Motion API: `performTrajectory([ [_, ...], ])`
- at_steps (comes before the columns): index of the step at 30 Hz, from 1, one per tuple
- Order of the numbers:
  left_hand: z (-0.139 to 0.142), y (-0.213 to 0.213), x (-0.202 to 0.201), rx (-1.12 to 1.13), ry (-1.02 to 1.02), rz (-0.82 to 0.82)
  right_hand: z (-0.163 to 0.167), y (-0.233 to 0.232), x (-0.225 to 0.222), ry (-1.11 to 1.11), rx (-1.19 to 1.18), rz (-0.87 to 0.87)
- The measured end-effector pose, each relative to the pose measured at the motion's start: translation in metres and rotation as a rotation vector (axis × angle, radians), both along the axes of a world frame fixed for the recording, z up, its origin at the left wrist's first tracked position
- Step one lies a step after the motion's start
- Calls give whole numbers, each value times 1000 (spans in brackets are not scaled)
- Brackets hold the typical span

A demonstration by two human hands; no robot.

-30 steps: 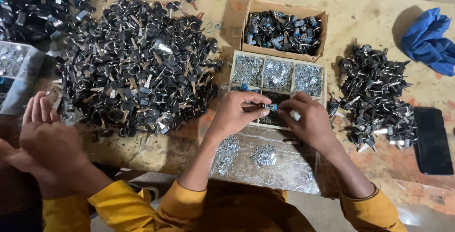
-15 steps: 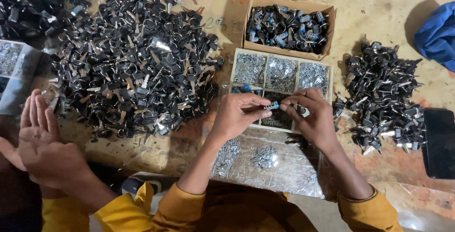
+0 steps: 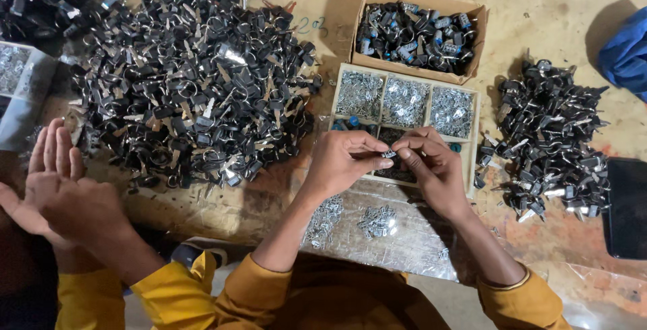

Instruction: The person sits at a workbench covered with piles of padlocks and keys and assembles padlock cylinders by hand. They pick small blue pin and spring components from a compartment tray, insert them into a cylinder body held in their hands, and place finished cylinders into a cardboard box, repeating the cycle.

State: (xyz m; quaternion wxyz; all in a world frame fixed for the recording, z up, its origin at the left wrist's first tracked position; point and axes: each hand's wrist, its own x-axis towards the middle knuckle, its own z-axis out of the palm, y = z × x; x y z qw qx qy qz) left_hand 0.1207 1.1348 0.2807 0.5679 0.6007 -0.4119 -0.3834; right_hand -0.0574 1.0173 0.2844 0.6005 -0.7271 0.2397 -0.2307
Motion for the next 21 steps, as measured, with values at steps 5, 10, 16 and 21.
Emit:
performTrajectory([
  [5,3,-4,4,-18,-5,20,10,-2,6,23,-213,9],
  [10,5,-6,7,13,28,28,27,-9,6,47,-121,-23],
  [16,7,-6,8,-54,26,45,38,-11,10,375,-839,-2],
  [21,7,-8,9,-33,11,41,41,-15,11,319,-806,-43],
])
